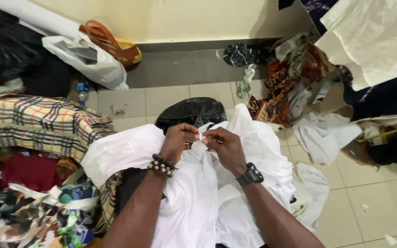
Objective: Searching through a laundry bag and examining a white dress shirt.
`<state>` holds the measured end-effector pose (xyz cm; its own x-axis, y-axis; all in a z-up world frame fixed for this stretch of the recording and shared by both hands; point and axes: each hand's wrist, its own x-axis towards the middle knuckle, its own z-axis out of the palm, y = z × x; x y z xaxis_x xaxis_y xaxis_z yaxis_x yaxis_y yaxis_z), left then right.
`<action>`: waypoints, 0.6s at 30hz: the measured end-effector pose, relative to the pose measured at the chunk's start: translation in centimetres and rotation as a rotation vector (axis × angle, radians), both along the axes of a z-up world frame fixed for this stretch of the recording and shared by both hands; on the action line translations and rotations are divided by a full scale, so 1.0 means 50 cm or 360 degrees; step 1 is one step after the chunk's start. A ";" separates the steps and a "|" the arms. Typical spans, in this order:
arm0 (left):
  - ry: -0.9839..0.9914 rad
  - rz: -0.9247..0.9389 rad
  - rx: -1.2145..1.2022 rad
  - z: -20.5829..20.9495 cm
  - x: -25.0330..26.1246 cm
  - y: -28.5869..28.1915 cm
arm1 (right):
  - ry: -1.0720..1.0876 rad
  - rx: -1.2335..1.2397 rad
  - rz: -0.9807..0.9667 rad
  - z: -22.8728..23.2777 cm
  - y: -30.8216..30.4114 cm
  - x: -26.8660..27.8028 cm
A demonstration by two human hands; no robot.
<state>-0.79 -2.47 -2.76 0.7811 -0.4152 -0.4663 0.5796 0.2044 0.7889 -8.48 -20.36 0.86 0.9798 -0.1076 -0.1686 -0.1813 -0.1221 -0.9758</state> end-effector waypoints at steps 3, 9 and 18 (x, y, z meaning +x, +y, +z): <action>-0.0031 0.0010 -0.0008 -0.006 -0.001 -0.002 | 0.0005 0.0133 -0.0008 -0.004 0.000 0.002; -0.0204 0.0104 0.0027 -0.041 0.002 -0.011 | 0.0010 0.0294 -0.0008 -0.023 0.004 0.015; -0.1075 0.0076 0.0673 0.085 -0.026 -0.024 | -0.0298 -0.0319 -0.0157 0.031 0.043 0.000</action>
<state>-2.09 -3.69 1.50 0.9635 -0.2677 0.0038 -0.0533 -0.1777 0.9826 -8.49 -18.21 2.43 0.9750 -0.2167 0.0486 -0.0207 -0.3066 -0.9516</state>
